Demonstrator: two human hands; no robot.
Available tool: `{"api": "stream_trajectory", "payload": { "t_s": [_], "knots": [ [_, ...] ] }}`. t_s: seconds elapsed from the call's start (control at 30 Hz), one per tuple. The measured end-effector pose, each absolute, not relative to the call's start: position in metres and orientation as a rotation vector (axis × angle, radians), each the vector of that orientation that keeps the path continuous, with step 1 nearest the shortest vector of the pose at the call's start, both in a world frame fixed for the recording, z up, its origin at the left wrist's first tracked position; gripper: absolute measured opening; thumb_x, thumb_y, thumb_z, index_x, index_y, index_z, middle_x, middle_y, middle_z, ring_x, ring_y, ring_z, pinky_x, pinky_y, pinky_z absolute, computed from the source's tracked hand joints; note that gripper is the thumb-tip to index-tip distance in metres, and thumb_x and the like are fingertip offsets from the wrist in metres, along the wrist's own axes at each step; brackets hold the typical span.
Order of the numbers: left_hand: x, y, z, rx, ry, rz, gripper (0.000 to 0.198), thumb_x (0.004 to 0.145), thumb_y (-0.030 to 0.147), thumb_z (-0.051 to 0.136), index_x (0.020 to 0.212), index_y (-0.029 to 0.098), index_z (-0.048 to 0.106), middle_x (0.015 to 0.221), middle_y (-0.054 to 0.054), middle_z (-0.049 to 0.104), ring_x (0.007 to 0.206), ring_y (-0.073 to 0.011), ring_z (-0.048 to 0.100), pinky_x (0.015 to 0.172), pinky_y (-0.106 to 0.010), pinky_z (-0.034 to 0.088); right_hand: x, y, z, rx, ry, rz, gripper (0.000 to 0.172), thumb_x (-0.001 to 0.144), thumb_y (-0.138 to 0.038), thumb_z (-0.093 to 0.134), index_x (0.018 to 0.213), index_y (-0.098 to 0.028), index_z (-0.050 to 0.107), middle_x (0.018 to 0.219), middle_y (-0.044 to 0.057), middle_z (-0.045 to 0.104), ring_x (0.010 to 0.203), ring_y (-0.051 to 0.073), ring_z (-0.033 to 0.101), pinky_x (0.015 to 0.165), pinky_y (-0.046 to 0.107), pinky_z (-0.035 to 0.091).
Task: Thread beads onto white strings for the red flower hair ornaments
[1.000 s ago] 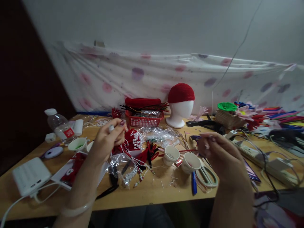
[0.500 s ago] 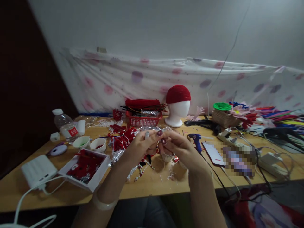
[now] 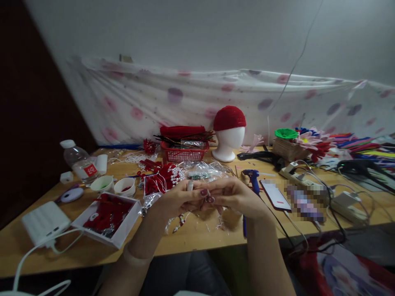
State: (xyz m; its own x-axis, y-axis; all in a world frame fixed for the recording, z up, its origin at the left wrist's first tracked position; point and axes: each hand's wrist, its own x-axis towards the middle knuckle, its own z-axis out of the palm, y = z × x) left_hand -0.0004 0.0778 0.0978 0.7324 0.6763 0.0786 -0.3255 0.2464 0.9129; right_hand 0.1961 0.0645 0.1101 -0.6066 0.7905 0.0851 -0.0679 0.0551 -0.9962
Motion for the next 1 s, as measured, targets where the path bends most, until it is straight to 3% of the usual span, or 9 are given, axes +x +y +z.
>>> {"api": "stream_trajectory", "payload": {
  "t_s": [0.1,0.2,0.37,0.47,0.6,0.7,0.87,0.93,1.0],
  "knots": [
    [0.0,0.078,0.092,1.039,0.358,0.716,0.037,0.064,0.043,0.088,0.07,0.012,0.069,0.042,0.007,0.042,0.036,-0.0014,0.019,0.037,-0.019,0.018,0.196,0.067,0.11,-0.733,-1.644,1.683,0.04,0.083,-0.017,0.077,0.122,-0.023,0.073,0.084,0.005,0.081,0.066,0.012,0.074,0.049,0.016,0.054],
    [0.004,0.078,0.087,0.913,0.36,0.809,0.033,0.064,0.037,0.089,0.07,0.014,0.066,0.042,0.01,0.035,0.037,-0.001,0.02,0.039,-0.015,0.025,0.192,0.069,0.11,-0.687,-1.596,1.696,0.04,0.083,-0.017,0.078,0.122,-0.023,0.073,0.083,0.005,0.082,0.067,0.011,0.074,0.05,0.014,0.053],
    [0.015,0.076,0.074,0.704,0.349,0.964,0.032,0.065,0.032,0.088,0.074,0.014,0.064,0.049,0.008,0.046,0.037,0.0009,0.02,0.041,-0.013,0.036,0.179,0.066,0.094,-0.696,-1.338,1.635,0.039,0.078,-0.023,0.084,0.116,-0.025,0.077,0.081,0.006,0.081,0.054,0.009,0.067,0.046,0.015,0.051],
    [0.023,0.076,0.066,0.605,0.347,1.049,0.031,0.064,0.03,0.088,0.077,0.017,0.063,0.05,0.008,0.048,0.036,-0.0008,0.029,0.042,-0.014,0.041,0.169,0.06,0.081,-0.699,-1.198,1.6,0.043,0.075,-0.026,0.087,0.117,-0.025,0.076,0.075,0.004,0.08,0.052,0.008,0.065,0.046,0.015,0.05],
    [0.029,0.073,0.064,0.52,0.348,1.105,0.033,0.063,0.027,0.089,0.073,0.018,0.059,0.045,0.01,0.043,0.033,-0.0026,0.031,0.037,-0.014,0.037,0.164,0.052,0.074,-0.758,-1.095,1.578,0.047,0.071,-0.032,0.09,0.115,-0.025,0.076,0.072,0.004,0.079,0.051,0.01,0.066,0.047,0.016,0.05],
    [0.025,0.071,0.066,0.458,0.342,1.154,0.034,0.064,0.019,0.089,0.072,0.017,0.056,0.044,0.013,0.038,0.034,0.0006,0.022,0.038,-0.011,0.032,0.168,0.049,0.077,-0.828,-1.005,1.503,0.032,0.067,-0.033,0.092,0.095,-0.021,0.079,0.07,0.004,0.078,0.048,0.009,0.063,0.046,0.017,0.048],
    [0.007,0.076,0.073,0.341,0.314,1.228,0.03,0.07,0.014,0.085,0.071,0.016,0.054,0.047,0.014,0.031,0.036,-0.0004,0.021,0.041,-0.014,0.032,0.181,0.05,0.077,-0.828,-0.995,1.497,0.027,0.075,-0.038,0.086,0.092,-0.02,0.076,0.058,-0.003,0.061,0.04,0.002,0.039,0.038,0.012,0.027],
    [0.001,0.079,0.075,0.306,0.308,1.268,0.027,0.075,0.011,0.08,0.071,0.015,0.054,0.047,0.014,0.028,0.037,-0.001,0.021,0.041,-0.015,0.031,0.185,0.049,0.076,-0.798,-0.957,1.474,0.028,0.076,-0.04,0.086,0.094,-0.02,0.076,0.056,-0.005,0.053,0.044,0.003,0.036,0.041,0.013,0.029],
    [-0.004,0.082,0.075,0.292,0.304,1.331,0.027,0.079,0.01,0.076,0.068,0.016,0.052,0.048,0.013,0.026,0.036,-0.0017,0.02,0.041,-0.016,0.03,0.188,0.047,0.076,-0.757,-0.911,1.415,0.027,0.075,-0.038,0.087,0.091,-0.02,0.076,0.056,-0.005,0.049,0.05,0.005,0.041,0.048,0.016,0.039]
  ]
}}
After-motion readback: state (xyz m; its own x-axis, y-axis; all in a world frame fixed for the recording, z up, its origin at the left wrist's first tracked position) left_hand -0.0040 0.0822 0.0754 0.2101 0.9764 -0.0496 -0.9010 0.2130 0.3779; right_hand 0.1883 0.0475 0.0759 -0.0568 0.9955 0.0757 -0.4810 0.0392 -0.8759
